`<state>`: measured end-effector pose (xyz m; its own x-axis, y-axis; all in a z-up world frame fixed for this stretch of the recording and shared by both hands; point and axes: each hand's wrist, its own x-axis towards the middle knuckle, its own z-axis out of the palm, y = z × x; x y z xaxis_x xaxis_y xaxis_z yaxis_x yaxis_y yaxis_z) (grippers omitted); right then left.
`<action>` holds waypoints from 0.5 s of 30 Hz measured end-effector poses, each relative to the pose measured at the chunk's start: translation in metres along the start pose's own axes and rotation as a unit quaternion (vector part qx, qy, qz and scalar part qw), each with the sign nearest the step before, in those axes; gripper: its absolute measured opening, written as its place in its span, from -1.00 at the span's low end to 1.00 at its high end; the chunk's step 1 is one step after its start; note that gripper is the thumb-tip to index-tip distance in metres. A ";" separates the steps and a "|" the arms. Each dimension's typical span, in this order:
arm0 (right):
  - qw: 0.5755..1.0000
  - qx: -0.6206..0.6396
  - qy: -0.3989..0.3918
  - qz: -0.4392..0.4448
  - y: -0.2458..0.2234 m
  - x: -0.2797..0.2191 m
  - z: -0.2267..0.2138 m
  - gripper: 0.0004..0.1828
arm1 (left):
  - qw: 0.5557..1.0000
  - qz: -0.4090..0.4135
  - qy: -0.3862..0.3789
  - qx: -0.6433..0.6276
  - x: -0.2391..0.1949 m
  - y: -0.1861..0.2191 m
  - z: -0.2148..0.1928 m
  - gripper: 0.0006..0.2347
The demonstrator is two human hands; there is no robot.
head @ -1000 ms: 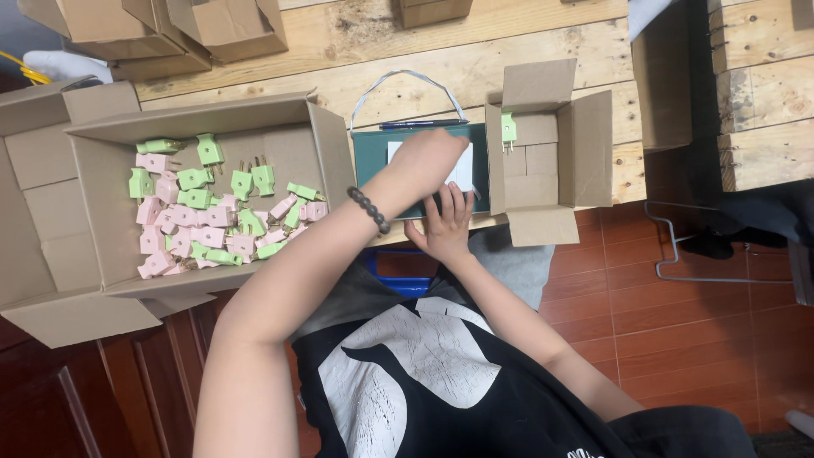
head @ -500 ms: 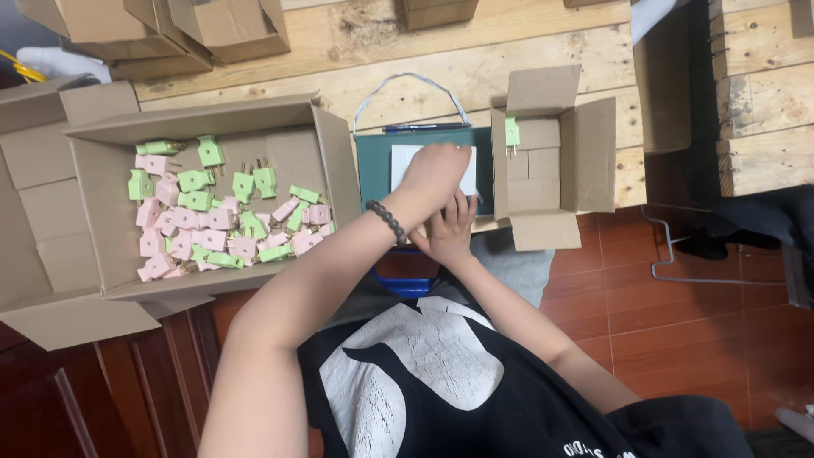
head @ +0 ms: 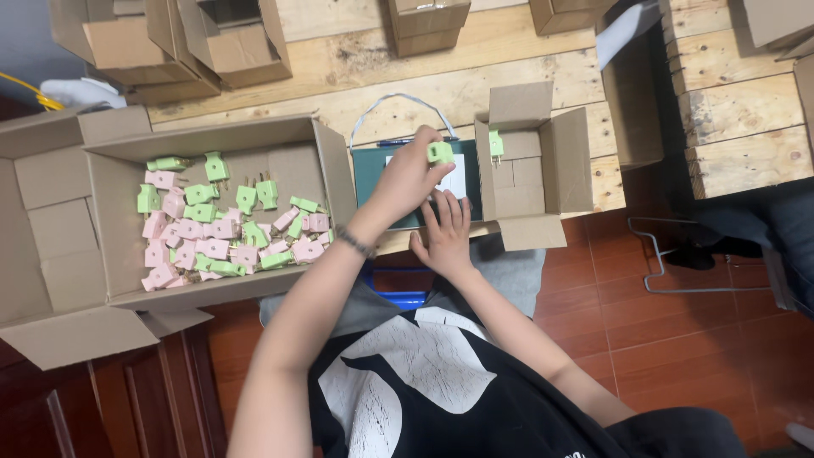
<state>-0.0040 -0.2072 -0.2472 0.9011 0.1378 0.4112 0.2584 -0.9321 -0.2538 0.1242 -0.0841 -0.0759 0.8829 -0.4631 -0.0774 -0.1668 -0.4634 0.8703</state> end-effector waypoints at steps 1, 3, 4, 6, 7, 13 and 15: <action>1.000 -0.001 0.004 0.002 -0.002 0.003 -0.008 -0.23 | 1.000 0.004 -0.001 0.002 -0.013 0.006 -0.008 -0.67; 0.998 0.039 -0.043 0.008 -0.006 0.008 -0.023 -0.17 | 0.990 0.064 0.062 -0.113 -0.037 0.018 -0.024 -0.62; 0.998 0.038 -0.040 0.009 -0.007 0.011 -0.031 -0.17 | 0.989 0.067 0.061 -0.113 -0.053 0.021 -0.025 -0.62; 0.985 0.132 -0.102 0.049 -0.011 0.018 -0.049 -0.30 | 0.972 0.012 0.039 -0.231 -0.084 0.024 -0.028 -0.61; 0.985 0.132 -0.101 0.050 -0.011 0.023 -0.062 -0.30 | 0.972 0.013 0.038 -0.230 -0.095 0.020 -0.026 -0.61; 0.793 0.550 -0.087 0.245 -0.014 0.018 -0.106 -0.45 | 0.966 -0.054 0.037 -0.249 -0.133 0.000 -0.028 -0.51; 0.722 0.634 -0.090 0.263 -0.024 0.017 -0.118 -0.54 | 0.968 -0.054 0.007 -0.244 -0.138 -0.005 -0.025 -0.42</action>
<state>-0.0363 -0.2224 -0.1309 0.9919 0.0240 -0.1246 -0.1269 0.1680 -0.9776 0.0142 0.0009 -0.0570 0.8898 -0.4204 -0.1777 0.1513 -0.0957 0.9838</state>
